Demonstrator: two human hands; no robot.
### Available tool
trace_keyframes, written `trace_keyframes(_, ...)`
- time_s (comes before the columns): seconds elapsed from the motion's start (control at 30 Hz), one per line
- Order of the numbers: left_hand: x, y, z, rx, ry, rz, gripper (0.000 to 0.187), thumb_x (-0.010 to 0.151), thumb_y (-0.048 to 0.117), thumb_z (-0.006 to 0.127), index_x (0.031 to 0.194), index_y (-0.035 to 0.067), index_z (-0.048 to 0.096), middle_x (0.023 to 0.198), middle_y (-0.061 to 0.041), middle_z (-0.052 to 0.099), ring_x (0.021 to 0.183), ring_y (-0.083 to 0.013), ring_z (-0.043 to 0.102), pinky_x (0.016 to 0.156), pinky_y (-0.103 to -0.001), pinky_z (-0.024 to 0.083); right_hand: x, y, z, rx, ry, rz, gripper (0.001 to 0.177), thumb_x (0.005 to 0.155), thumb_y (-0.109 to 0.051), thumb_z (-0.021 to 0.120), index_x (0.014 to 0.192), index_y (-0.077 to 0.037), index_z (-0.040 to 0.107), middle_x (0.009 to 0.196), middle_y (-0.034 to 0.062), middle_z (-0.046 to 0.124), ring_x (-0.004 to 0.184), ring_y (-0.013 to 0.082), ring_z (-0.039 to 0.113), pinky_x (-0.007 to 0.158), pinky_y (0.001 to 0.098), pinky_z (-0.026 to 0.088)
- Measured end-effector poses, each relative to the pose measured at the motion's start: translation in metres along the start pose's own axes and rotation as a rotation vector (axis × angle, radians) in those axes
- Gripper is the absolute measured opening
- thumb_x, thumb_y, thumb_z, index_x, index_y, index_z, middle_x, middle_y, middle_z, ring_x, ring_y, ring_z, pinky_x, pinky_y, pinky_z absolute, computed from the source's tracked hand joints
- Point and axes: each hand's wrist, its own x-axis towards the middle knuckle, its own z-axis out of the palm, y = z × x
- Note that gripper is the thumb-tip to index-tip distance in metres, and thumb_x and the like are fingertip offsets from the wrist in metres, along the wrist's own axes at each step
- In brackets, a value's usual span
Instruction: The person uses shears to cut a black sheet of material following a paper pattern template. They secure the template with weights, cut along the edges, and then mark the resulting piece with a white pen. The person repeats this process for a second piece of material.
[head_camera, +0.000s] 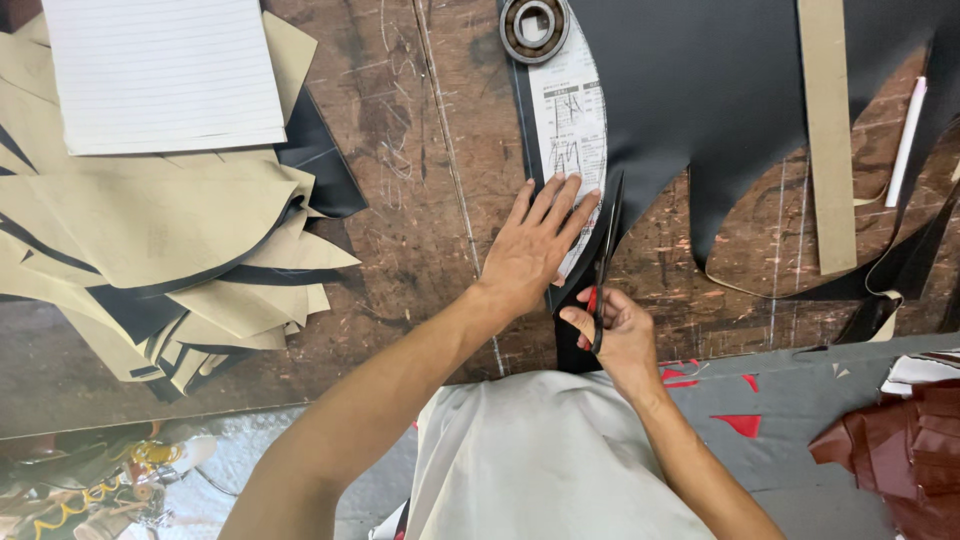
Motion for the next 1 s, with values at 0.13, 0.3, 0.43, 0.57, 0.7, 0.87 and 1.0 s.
trace_keyframes(0.13, 0.003, 0.002, -0.005, 0.021, -0.033, -0.019, 0.119, 0.063, 0.031, 0.091, 0.158, 0.006, 0.023, 0.161, -0.019, 0.026, 0.152, -0.0358, 0.023, 0.125, -0.052, 0.016, 0.000, -0.007, -0.002, 0.007, -0.025, 0.005, 0.031, 0.080, -0.012, 0.085, 0.102, -0.001, 0.066, 0.074, 0.0005, 0.066, 0.052, 0.0061, 0.053, 0.047, 0.0216, 0.042)
trace_keyframes(0.3, 0.001, 0.001, -0.003, -0.019, -0.044, -0.017, 0.119, 0.064, 0.032, 0.091, 0.158, 0.006, 0.023, 0.162, -0.019, 0.025, 0.152, -0.0359, 0.022, 0.126, -0.053, 0.016, -0.001, -0.011, -0.010, 0.004, -0.048, 0.027, 0.030, 0.080, -0.012, 0.086, 0.101, -0.001, 0.067, 0.073, 0.0005, 0.066, 0.051, 0.0063, 0.053, 0.046, 0.0220, 0.042)
trace_keyframes(0.43, 0.001, 0.001, 0.000, -0.020, -0.019, -0.012, 0.119, 0.063, 0.032, 0.091, 0.158, 0.008, 0.024, 0.162, -0.018, 0.026, 0.152, -0.0353, 0.023, 0.125, -0.052, 0.017, 0.008, -0.023, -0.016, -0.060, -0.060, 0.023, 0.032, 0.080, -0.013, 0.086, 0.102, -0.002, 0.066, 0.072, 0.0005, 0.064, 0.052, 0.0054, 0.053, 0.047, 0.0211, 0.042)
trace_keyframes(0.57, 0.000, -0.002, 0.000, -0.052, 0.008, -0.005, 0.119, 0.062, 0.032, 0.092, 0.158, 0.009, 0.026, 0.162, -0.018, 0.027, 0.152, -0.0352, 0.024, 0.126, -0.053, 0.017, 0.015, -0.036, -0.019, -0.071, -0.076, 0.023, 0.033, 0.080, -0.014, 0.086, 0.103, -0.002, 0.066, 0.075, -0.0008, 0.065, 0.053, 0.0040, 0.053, 0.047, 0.0201, 0.042)
trace_keyframes(0.7, 0.001, -0.001, -0.001, -0.055, 0.007, -0.008, 0.116, 0.062, 0.031, 0.091, 0.157, 0.009, 0.028, 0.162, -0.018, 0.028, 0.152, -0.0348, 0.024, 0.126, -0.053, 0.017, 0.016, -0.039, -0.021, -0.054, -0.082, 0.013, 0.032, 0.080, -0.014, 0.086, 0.101, -0.001, 0.067, 0.074, -0.0003, 0.066, 0.052, 0.0043, 0.052, 0.047, 0.0201, 0.042)
trace_keyframes(0.87, 0.000, 0.000, -0.007, -0.029, -0.016, 0.002, 0.114, 0.064, 0.031, 0.091, 0.157, 0.008, 0.029, 0.162, -0.018, 0.028, 0.152, -0.0351, 0.024, 0.126, -0.053, 0.017, 0.025, -0.044, -0.027, -0.100, -0.096, 0.030, 0.033, 0.079, -0.014, 0.086, 0.103, -0.001, 0.067, 0.071, 0.0014, 0.064, 0.051, 0.0055, 0.052, 0.046, 0.0207, 0.040)
trace_keyframes(1.0, 0.002, -0.001, -0.009, -0.066, -0.005, 0.001, 0.113, 0.064, 0.031, 0.091, 0.156, 0.009, 0.030, 0.161, -0.018, 0.028, 0.152, -0.0350, 0.023, 0.126, -0.053, 0.017, 0.040, -0.056, -0.031, -0.126, -0.118, 0.027, 0.034, 0.079, -0.015, 0.086, 0.104, -0.002, 0.067, 0.075, -0.0009, 0.066, 0.055, 0.0034, 0.055, 0.048, 0.0193, 0.044)
